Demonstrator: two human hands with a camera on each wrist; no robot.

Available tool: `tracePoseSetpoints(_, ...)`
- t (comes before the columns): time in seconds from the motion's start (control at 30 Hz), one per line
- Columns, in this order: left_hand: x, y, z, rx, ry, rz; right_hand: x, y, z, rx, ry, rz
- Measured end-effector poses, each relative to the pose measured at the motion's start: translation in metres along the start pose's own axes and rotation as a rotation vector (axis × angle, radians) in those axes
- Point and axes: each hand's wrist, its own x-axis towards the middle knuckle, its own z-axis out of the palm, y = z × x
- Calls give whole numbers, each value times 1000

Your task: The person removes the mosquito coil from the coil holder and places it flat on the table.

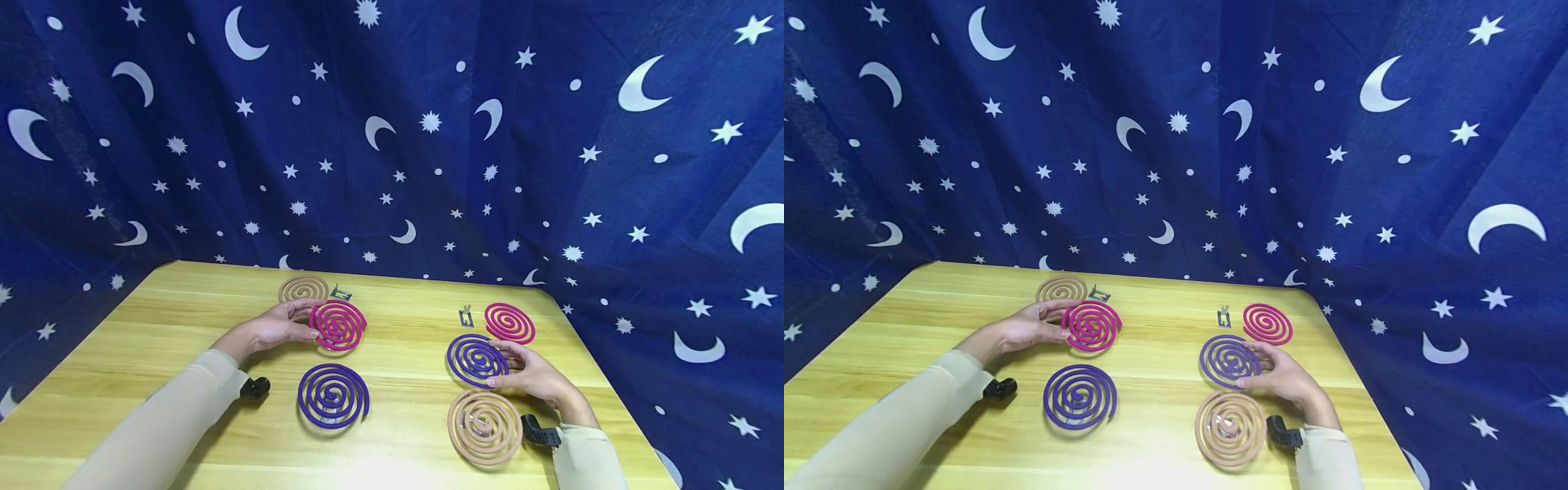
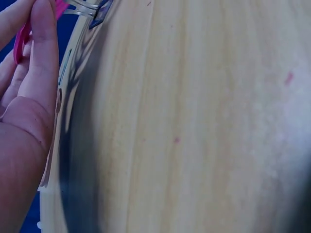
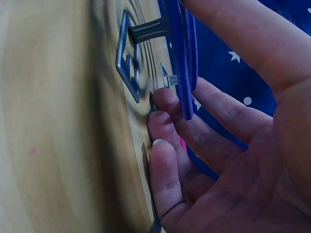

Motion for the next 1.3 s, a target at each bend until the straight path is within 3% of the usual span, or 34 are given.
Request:
tracePoseSetpoints(0.5, -7, 9, -4, -6, 1, 28, -2, 0, -2, 7, -30, -28)
tracePoseSetpoints(1.0, -34, 16, -37, 125, 43, 33, -2, -5, 2, -6, -31, -31)
tracePoseSetpoints(1.3, -53, 16, -55, 111, 38, 21, -2, -4, 2, -15, -20, -18)
